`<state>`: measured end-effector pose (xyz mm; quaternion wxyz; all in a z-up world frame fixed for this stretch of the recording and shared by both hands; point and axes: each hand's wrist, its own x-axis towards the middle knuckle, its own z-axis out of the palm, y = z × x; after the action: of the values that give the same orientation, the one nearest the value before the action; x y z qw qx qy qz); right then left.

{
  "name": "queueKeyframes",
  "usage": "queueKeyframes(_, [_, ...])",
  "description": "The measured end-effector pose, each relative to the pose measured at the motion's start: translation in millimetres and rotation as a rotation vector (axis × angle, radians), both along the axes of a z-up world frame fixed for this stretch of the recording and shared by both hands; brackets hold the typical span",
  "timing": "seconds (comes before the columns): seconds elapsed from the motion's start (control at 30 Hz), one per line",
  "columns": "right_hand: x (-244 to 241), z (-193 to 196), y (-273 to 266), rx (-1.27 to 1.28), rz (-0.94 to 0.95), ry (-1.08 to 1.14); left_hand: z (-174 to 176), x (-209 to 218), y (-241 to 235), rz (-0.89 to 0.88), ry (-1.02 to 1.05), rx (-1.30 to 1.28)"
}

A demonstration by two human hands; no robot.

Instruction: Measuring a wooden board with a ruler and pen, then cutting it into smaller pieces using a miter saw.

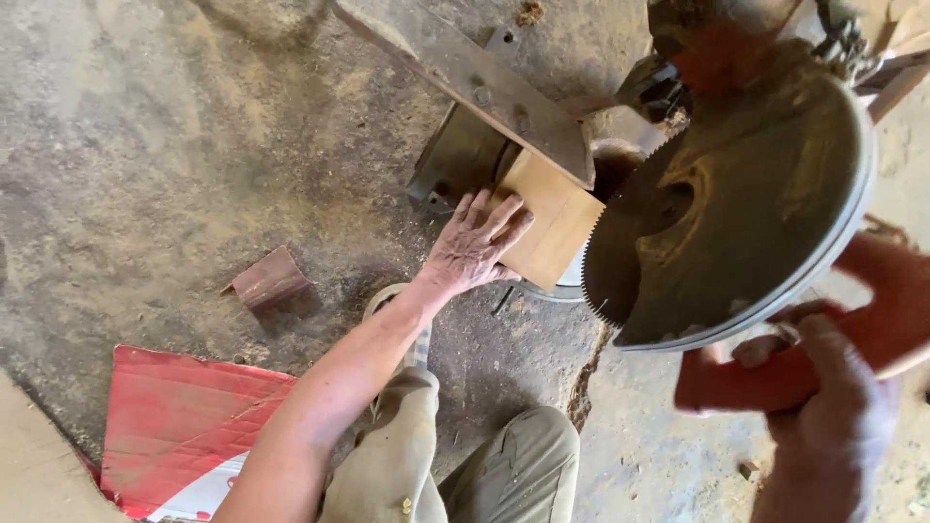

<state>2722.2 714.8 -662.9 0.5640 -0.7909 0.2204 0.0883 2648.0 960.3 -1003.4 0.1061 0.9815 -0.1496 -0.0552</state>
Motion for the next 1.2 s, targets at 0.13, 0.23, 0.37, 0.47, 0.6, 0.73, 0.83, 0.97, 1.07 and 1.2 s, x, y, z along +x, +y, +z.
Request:
queueKeyframes(0.13, [-15,-23,-19,0.134,-0.027,0.009,8,-1,5,0.035,-0.090,-0.055])
queueKeyframes(0.23, [-15,-25,-17,0.229,0.000,-0.029,26,22,13,-0.006,0.007,-0.035])
queueKeyframes(0.37, [1,-9,-13,0.068,-0.022,0.042,73,53,7,-0.258,-0.009,0.022])
queueKeyframes(0.47, [12,0,-26,0.069,0.033,0.090,69,67,-31,-0.458,-0.027,0.080])
queueKeyframes(0.6, [20,-7,-60,0.003,0.139,0.132,47,68,-64,-0.487,-0.080,0.281])
queueKeyframes(0.73, [16,-8,-54,0.008,0.044,0.142,35,70,-61,-0.502,-0.121,0.220])
queueKeyframes(0.83, [16,-13,-59,-0.032,0.041,0.142,32,69,-59,-0.474,-0.166,0.147])
queueKeyframes(0.97, [12,-16,-58,0.050,0.044,0.116,46,75,-44,-0.527,-0.001,0.047])
queueKeyframes(1.07, [10,-6,-11,0.129,0.079,0.052,64,55,-6,-0.417,0.075,-0.087])
queueKeyframes(1.2, [-16,-3,30,0.047,-0.037,0.011,49,27,29,-0.082,0.169,-0.127])
